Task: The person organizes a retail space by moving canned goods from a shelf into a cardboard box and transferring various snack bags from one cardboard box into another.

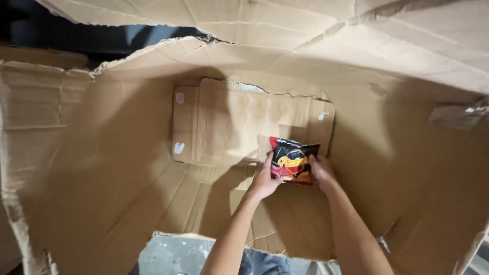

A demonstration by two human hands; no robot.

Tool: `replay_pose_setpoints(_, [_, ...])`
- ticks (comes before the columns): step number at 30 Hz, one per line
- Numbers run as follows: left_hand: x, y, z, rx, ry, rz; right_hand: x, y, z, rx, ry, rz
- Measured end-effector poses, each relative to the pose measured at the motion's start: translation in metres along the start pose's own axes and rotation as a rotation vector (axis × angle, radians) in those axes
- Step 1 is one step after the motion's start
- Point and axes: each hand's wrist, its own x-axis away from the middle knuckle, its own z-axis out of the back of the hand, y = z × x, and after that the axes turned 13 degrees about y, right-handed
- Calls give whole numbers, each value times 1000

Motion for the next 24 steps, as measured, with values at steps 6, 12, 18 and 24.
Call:
replay_pose_setpoints(6, [7,3,-5,-108,28,-88,-4,3,5,-47,8,45])
replay_pose_setpoints(12, [-9,13,-12,-131,-27,-34,-3,-14,14,88,97,183])
replay_pose_setpoints(18, [-26,2,-18,-230,-79,27,26,-57,23,292,106,140])
replay_pose_setpoints(24, [-37,-14,-26,-306,-53,-87,7,-43,23,492,134,218])
